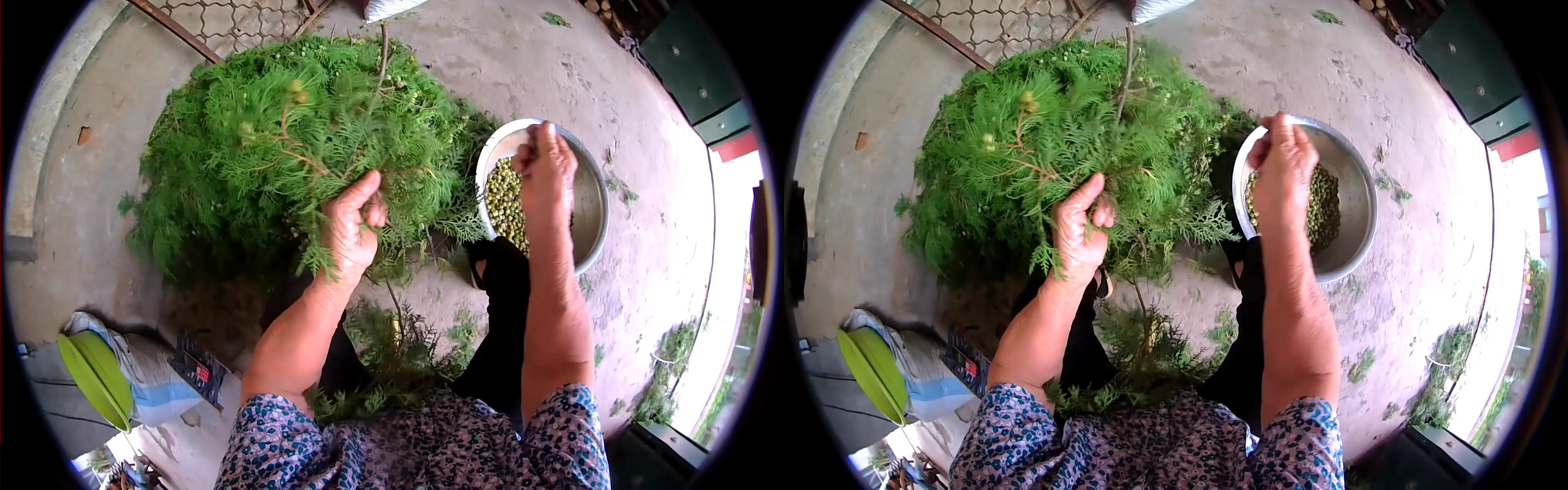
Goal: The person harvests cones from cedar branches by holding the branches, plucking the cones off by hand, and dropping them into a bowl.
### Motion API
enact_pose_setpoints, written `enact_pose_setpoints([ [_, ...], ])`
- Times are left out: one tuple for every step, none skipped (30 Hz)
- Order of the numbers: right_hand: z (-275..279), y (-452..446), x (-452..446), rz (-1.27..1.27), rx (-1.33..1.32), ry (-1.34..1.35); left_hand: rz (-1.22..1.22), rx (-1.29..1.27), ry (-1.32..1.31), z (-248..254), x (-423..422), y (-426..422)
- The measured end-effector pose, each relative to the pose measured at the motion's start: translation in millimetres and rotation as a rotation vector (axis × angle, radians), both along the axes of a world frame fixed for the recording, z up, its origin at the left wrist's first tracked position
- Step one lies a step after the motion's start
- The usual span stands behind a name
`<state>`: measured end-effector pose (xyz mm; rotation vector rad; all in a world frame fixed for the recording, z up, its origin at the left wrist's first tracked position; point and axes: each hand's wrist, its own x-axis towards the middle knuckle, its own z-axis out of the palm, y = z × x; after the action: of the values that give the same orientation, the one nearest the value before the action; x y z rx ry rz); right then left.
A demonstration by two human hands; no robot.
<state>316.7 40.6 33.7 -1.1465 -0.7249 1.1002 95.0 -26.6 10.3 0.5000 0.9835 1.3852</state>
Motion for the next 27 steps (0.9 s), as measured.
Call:
enact_pose_setpoints([
  [0,4,15,-0.025,0.009,-0.104,0.026,-0.035,-0.039,0,-2,2],
  [0,5,24,-0.073,0.027,-0.194,0.022,-0.026,-0.064,-3,-7,4],
  [0,6,32,-0.119,0.044,-0.285,0.018,-0.02,-0.091,-5,-10,7],
  [0,3,46,-0.132,-0.033,-0.576,0.023,-0.002,-0.127,-4,-11,7],
  [0,1,52,-0.214,-0.023,-0.788,0.021,-0.003,-0.126,-4,-13,8],
  [-6,4,58,-0.309,0.008,-1.04,0.024,-0.016,-0.168,-4,-14,10],
  [-10,7,62,-0.407,0.042,-1.293,0.026,-0.026,-0.212,-5,-15,12],
  [-14,8,65,-0.338,0.036,-1.188,0.041,-0.012,-0.209,-4,-14,12],
  [-9,7,56,-0.267,0.031,-1.082,0.04,-0.009,-0.208,-4,-14,12],
  [-8,4,46,-0.059,0.142,-0.961,0.047,-0.031,-0.21,-3,-12,13],
  [-7,-1,32,0.183,0.158,-0.963,0.054,-0.053,-0.212,-2,-10,14],
  [-6,-5,16,0.48,0.064,-0.915,0.032,-0.026,-0.234,-6,-8,15],
  [0,-20,-7,0.584,-0.002,-0.754,-0.002,-0.017,-0.245,-4,-5,14],
  [-1,-27,-21,0.721,-0.071,-0.663,-0.002,-0.025,-0.232,-8,-2,14],
  [8,-33,-35,0.833,-0.18,-0.246,-0.002,-0.032,-0.219,-11,1,14],
  [2,-34,-47,0.748,-0.26,-0.302,0.008,-0.075,-0.162,-7,6,14],
  [5,-41,-53,0.688,-0.198,0.025,-0.033,-0.047,-0.14,-12,6,14],
  [8,-41,-56,0.677,-0.192,0.052,-0.048,-0.042,-0.118,-12,9,13],
  [10,-41,-58,0.666,-0.186,0.081,-0.063,-0.037,-0.095,-13,11,11],
  [-5,-38,-58,0.61,-0.212,0.09,-0.111,-0.044,-0.054,-14,12,9],
  [-10,-35,-60,0.554,-0.239,0.099,-0.14,-0.081,-0.042,-8,17,7],
  [-9,-33,-55,0.512,-0.271,-0.012,-0.176,-0.094,-0.025,-8,21,4],
  [-9,-32,-56,0.471,-0.298,0.054,-0.212,-0.108,-0.008,-9,23,2],
  [-7,-32,-58,0.427,-0.322,0.121,-0.272,-0.123,-0.022,-13,24,2],
  [6,-34,-64,0.391,-0.323,0.265,-0.32,-0.071,-0.05,-14,21,3],
  [3,-33,-68,0.333,-0.347,0.286,-0.232,-0.028,-0.061,-14,26,3],
  [4,-33,-69,0.34,-0.346,0.285,-0.144,0.017,-0.071,-11,31,3],
])
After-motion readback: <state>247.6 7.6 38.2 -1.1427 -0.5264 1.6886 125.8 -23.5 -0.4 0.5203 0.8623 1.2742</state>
